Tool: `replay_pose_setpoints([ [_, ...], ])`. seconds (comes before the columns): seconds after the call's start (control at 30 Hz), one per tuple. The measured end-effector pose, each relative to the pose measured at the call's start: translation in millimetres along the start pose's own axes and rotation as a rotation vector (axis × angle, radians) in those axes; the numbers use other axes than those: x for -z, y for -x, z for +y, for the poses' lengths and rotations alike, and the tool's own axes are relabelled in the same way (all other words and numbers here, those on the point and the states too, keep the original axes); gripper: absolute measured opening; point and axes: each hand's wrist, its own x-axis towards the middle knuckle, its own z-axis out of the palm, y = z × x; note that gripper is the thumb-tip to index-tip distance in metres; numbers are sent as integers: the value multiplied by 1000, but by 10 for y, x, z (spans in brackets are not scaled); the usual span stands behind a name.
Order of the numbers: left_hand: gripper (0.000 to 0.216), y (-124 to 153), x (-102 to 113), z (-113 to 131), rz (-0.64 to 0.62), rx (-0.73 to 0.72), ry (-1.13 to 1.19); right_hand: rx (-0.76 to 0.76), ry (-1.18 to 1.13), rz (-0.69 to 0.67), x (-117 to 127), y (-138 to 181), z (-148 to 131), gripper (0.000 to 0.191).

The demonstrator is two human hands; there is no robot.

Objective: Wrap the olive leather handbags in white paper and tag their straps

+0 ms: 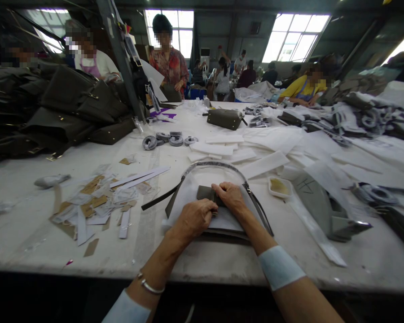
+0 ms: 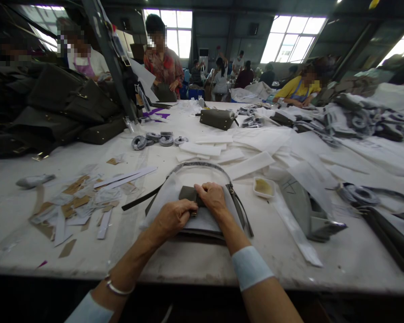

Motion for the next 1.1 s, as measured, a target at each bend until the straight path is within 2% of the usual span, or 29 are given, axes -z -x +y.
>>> replay_pose_setpoints([
  [0.2,33,151,107,44,-188,-104,-81,15,21,28,-11,2,10,49],
  [0.37,30,116,83,82,-229,-121,-198,30,28,44,8,17,1,44],
  [0.5,31,162,53,113,-180,-121,-280,72,-89,86,30,67,-30,37],
  [0.57,30,184,38,124,-138,-126,-309,97,-190,64,65,107,-68,31],
  [0.63,30,195,20,120,-116,-137,-302,126,-261,-45,137,150,-112,26],
  [0.73,26,218,-18,79,-81,-168,-278,178,-253,-289,313,208,-142,18],
  [0.83,26,281,-62,22,43,-226,-261,231,-206,-433,479,273,-99,18],
  [0.93,28,342,-92,-23,127,-290,-231,324,-100,-430,508,345,-21,20],
  [1.1,30,335,-105,-46,75,-252,-199,500,21,-341,348,410,83,20],
])
